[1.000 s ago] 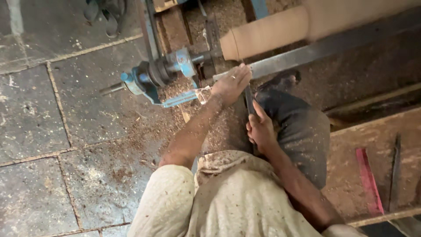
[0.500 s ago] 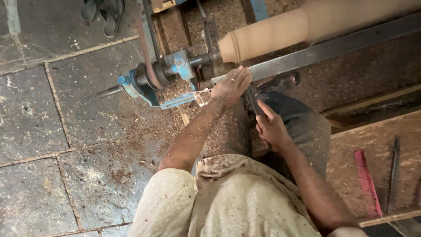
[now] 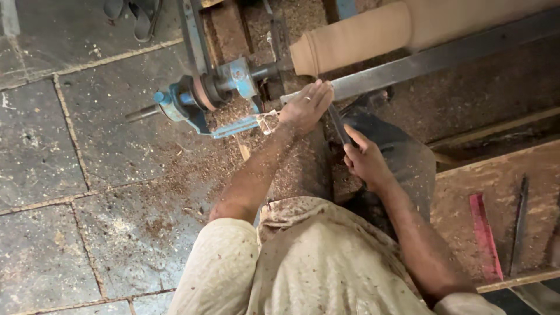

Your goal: The person shapes a cylindrical wooden blank mounted on a lathe using a chisel. They hold the tool with both hands and apply it to the spinning wood to create grooves and smooth the surface.

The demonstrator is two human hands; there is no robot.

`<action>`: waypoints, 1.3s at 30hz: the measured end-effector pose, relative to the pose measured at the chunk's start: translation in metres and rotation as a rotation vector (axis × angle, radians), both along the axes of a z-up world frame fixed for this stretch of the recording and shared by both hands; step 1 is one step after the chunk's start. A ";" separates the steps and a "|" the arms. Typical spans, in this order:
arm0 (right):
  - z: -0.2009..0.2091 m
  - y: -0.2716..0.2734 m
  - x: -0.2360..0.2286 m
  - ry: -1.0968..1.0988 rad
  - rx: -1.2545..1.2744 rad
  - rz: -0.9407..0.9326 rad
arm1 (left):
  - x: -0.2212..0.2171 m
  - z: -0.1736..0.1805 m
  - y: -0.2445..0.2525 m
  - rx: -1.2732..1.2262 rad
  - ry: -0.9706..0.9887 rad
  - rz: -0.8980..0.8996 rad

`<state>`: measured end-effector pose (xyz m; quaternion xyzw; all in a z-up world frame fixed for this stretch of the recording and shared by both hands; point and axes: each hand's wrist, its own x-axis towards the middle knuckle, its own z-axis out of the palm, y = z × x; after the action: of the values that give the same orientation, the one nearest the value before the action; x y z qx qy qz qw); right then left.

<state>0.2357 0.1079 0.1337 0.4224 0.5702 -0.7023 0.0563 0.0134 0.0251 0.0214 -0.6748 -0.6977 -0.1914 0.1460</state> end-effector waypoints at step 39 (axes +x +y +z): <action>-0.013 -0.033 -0.007 0.048 -0.059 -0.105 | -0.001 0.013 -0.007 -0.031 0.007 0.020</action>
<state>0.2285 0.0746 0.1212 0.4331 0.5274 -0.7307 0.0180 0.0129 0.0178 0.0342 -0.6706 -0.7068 -0.1766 0.1399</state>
